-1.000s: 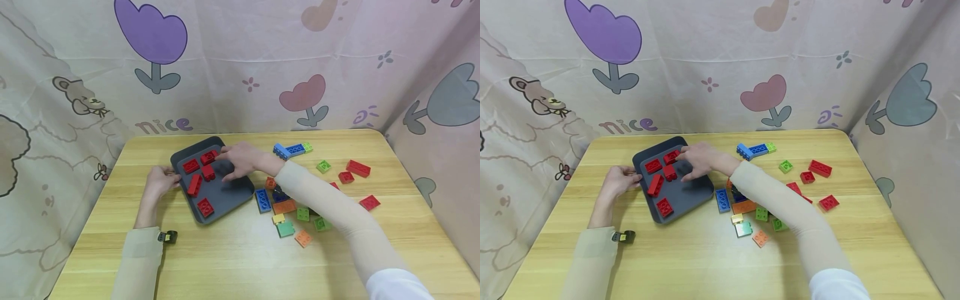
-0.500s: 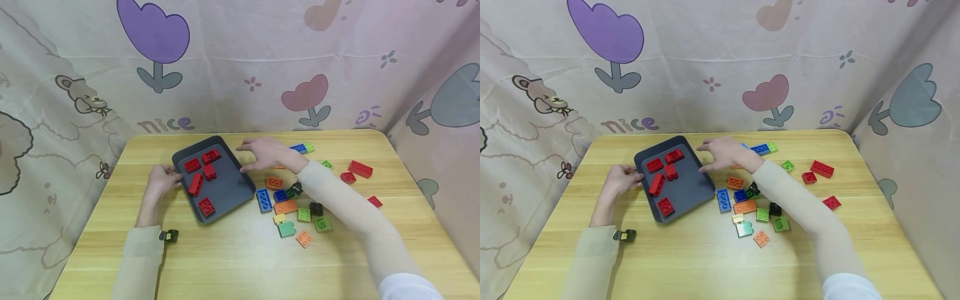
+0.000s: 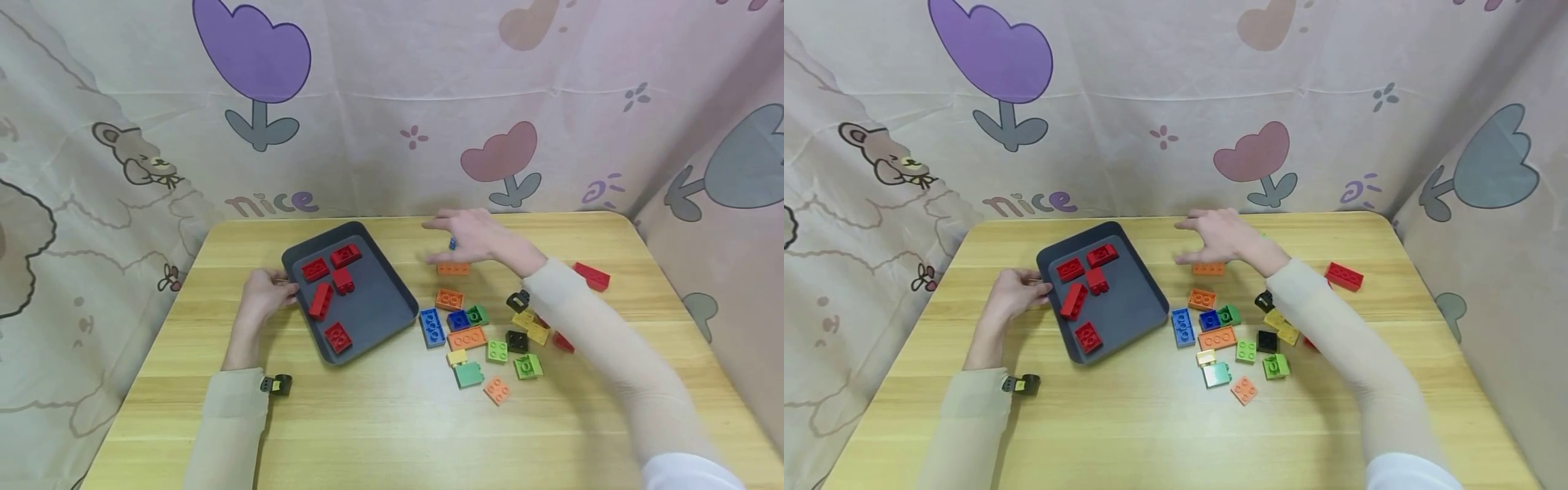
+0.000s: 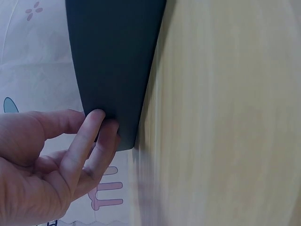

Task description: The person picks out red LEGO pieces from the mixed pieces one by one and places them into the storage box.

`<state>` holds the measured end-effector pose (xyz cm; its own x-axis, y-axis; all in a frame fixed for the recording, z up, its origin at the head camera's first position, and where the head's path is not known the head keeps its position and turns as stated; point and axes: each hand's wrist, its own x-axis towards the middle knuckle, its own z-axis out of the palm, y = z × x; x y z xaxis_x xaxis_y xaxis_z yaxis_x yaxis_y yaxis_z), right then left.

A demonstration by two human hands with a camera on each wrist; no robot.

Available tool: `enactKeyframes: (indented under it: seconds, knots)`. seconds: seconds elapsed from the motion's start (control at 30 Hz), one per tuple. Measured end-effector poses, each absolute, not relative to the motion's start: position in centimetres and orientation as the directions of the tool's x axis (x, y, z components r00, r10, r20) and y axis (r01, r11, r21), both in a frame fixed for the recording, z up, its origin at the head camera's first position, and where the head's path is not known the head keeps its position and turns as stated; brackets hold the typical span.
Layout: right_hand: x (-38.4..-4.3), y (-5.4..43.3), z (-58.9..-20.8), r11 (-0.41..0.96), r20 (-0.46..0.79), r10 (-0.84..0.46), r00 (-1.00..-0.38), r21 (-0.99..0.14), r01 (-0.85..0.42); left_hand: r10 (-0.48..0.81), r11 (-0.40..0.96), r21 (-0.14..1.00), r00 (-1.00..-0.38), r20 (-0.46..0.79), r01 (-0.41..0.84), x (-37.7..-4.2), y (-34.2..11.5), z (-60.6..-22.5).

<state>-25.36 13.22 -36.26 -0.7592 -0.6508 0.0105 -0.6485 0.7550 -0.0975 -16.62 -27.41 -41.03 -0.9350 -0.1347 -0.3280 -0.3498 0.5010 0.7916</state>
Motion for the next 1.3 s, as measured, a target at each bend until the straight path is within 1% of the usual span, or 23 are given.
enactKeyframes:
  seconds: [0.17,0.53,0.73,0.87,1.03,1.3]
  knots:
    - [-24.9,15.4,-36.8,0.759,0.015,-0.647,-0.762,-0.082,-0.646,-0.138,0.495,0.792,-0.932,-0.334,-0.357,-16.6,-27.4,-40.9]
    - [-22.9,20.1,-38.2,0.786,0.027,-0.606,-0.795,-0.13,-0.604,-0.135,0.49,0.792,-0.93,-0.343,-0.363,-16.6,-27.4,-41.0]
    - [-22.2,22.7,-38.6,0.838,-0.001,-0.527,-0.85,-0.166,-0.52,-0.132,0.489,0.794,-0.931,-0.341,-0.361,-16.6,-27.4,-41.0]
    - [-21.6,24.3,-38.8,0.866,-0.012,-0.479,-0.878,-0.167,-0.471,-0.133,0.482,0.798,-0.931,-0.34,-0.36,-16.6,-27.3,-40.9]
    - [-21.1,26.0,-38.8,0.887,-0.016,-0.443,-0.896,-0.153,-0.436,-0.136,0.479,0.798,-0.929,-0.344,-0.365,-16.6,-27.3,-40.9]
    - [-20.3,28.5,-38.8,0.922,-0.057,-0.368,-0.928,-0.147,-0.357,-0.142,0.485,0.793,-0.928,-0.344,-0.369,-16.6,-27.4,-40.9]
